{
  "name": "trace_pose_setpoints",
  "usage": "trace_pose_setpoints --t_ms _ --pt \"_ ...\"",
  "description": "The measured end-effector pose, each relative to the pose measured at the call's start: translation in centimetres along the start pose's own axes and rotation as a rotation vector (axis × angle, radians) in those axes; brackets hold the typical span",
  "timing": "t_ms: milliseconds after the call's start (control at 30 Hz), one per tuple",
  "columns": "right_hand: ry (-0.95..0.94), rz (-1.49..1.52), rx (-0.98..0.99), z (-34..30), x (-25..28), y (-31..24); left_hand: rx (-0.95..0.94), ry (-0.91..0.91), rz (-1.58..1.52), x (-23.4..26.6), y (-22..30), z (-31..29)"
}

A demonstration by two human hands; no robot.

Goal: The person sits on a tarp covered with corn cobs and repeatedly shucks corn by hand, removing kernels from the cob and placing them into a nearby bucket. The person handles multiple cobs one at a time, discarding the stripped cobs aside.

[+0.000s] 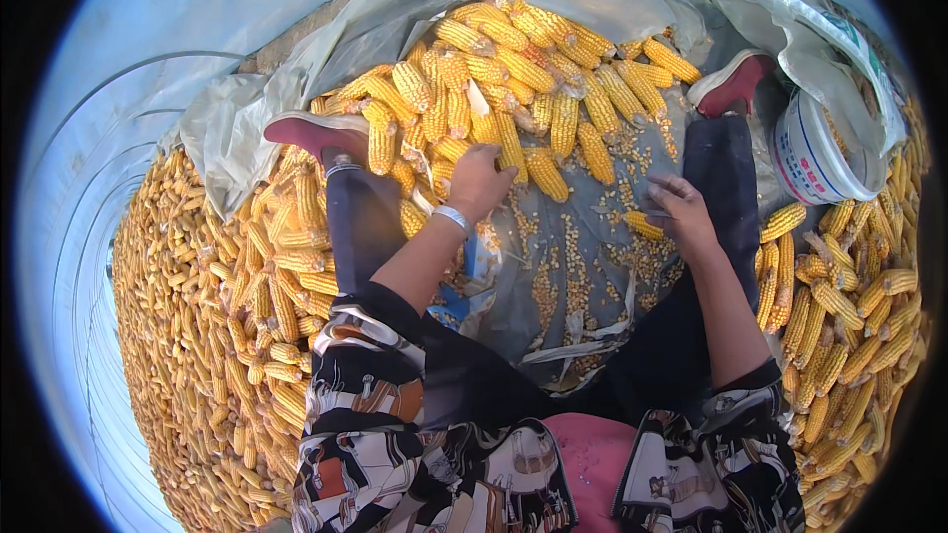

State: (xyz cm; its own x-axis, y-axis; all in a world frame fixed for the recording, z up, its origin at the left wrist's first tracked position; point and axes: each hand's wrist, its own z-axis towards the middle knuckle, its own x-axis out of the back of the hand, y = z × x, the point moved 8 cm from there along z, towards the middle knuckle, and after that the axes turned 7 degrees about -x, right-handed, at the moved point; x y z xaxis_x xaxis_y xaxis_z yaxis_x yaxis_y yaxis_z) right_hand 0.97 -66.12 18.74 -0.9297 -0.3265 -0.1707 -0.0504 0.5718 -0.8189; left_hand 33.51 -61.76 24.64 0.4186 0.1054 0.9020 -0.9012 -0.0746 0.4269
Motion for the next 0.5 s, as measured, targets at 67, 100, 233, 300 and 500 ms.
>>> trace_pose_setpoints --t_ms 67,100,233,300,500 --pt "-0.051 -0.323 0.113 3.7 -6.1 -0.1 0.104 0.013 0.097 1.1 -2.4 2.1" --pt "-0.048 -0.482 0.132 5.4 -8.6 0.4 0.194 -0.031 0.103 0.7 -3.1 3.1" --pt "0.167 -0.949 0.431 9.0 -16.1 1.5 0.296 -0.093 0.304 -2.8 -2.6 5.7" --pt "0.268 -1.002 0.444 10.0 -17.5 2.3 0.223 0.023 0.486 -3.6 -1.4 6.2" --pt "0.208 -0.637 0.304 10.7 -15.8 4.8 0.260 0.097 0.467 -4.3 -2.1 6.2"
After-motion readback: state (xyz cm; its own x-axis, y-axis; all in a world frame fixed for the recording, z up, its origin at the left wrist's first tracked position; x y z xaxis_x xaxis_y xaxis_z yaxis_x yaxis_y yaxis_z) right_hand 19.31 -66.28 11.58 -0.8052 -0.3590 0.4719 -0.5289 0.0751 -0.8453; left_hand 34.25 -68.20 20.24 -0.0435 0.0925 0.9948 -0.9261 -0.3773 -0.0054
